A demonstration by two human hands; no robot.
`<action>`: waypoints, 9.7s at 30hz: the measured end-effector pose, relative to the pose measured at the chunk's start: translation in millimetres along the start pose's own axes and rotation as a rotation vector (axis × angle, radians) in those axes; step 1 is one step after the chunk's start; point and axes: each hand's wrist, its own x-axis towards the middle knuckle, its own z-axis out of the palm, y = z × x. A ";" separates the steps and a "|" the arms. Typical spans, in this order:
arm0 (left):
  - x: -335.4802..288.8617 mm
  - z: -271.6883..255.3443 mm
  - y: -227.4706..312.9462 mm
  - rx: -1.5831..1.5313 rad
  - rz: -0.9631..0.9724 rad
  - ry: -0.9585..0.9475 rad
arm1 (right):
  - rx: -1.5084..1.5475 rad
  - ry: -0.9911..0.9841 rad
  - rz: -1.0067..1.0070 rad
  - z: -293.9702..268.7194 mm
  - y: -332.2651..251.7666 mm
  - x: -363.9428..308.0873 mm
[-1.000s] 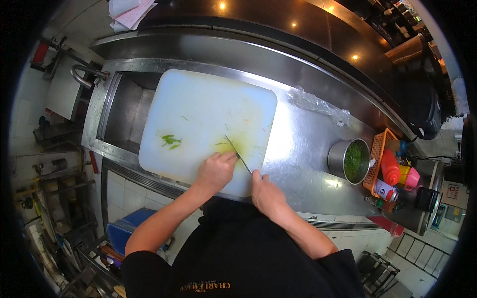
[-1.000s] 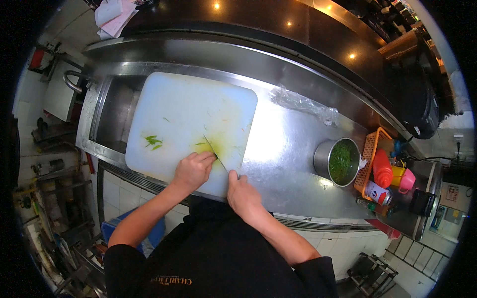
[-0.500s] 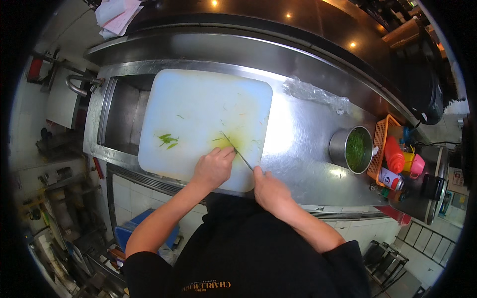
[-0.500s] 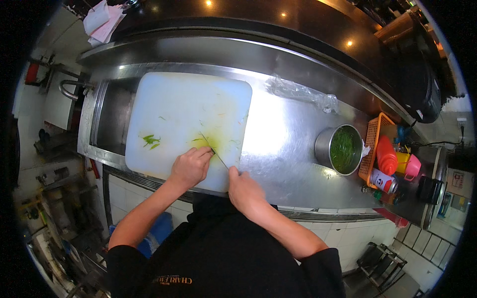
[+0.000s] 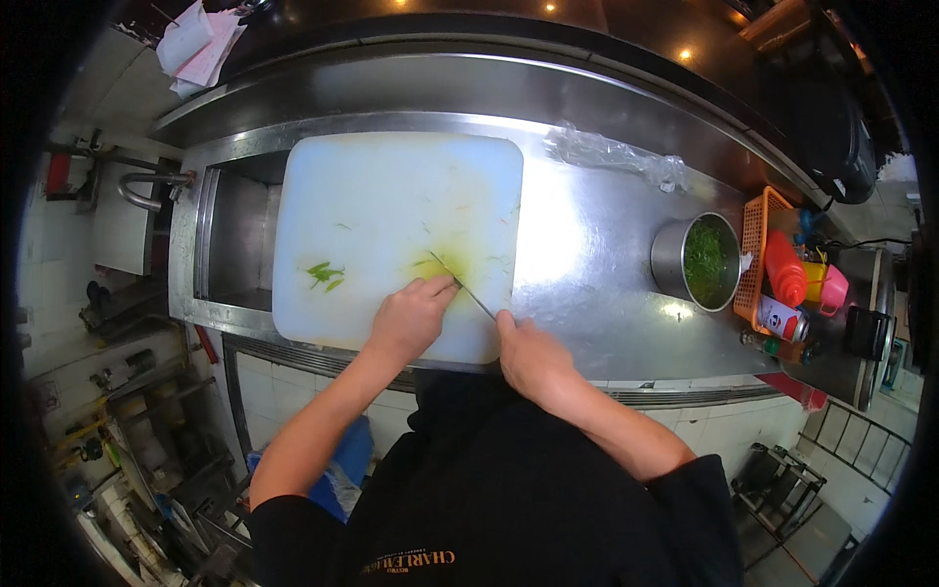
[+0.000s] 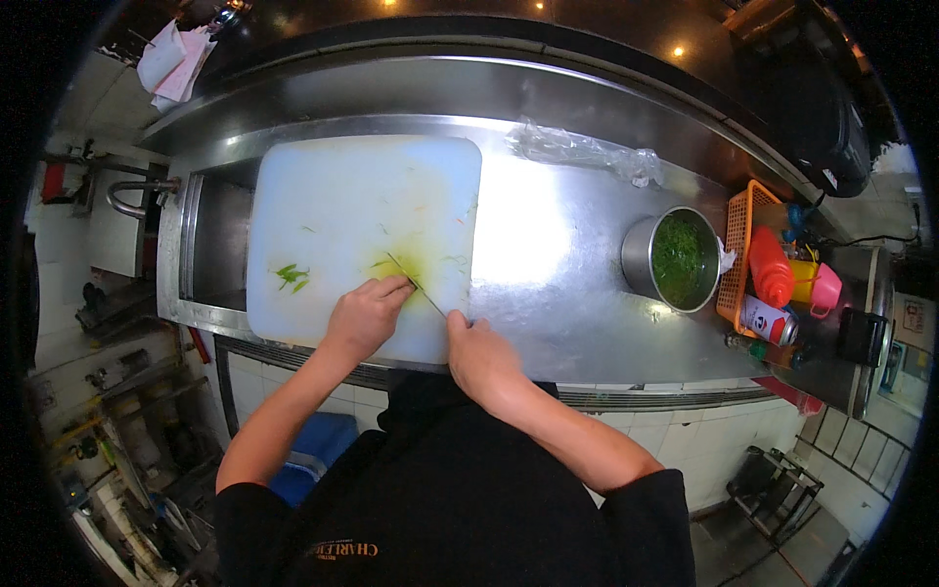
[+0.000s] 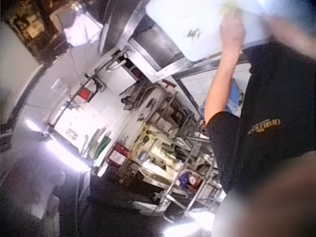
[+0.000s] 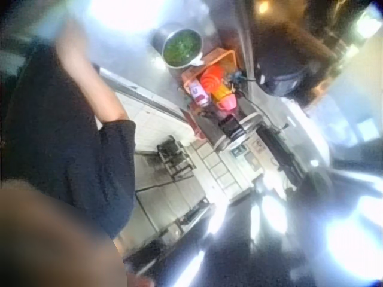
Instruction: The person slices green onions on a white cutting board using a knife, then transfers the chopped pieces into a metal bowl. The person also wipes the cutting board with a paper towel.
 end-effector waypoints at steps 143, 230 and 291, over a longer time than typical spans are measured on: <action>-1.7 -8.5 -0.6 -0.016 0.026 -0.018 | 0.117 0.201 -0.074 12.4 -8.3 10.3; -10.5 4.7 -10.6 -0.097 0.036 0.102 | 0.079 0.124 -0.040 8.3 -21.5 17.6; -17.9 -1.5 -17.9 -0.075 0.133 0.041 | 0.100 0.206 -0.095 12.6 -25.4 17.9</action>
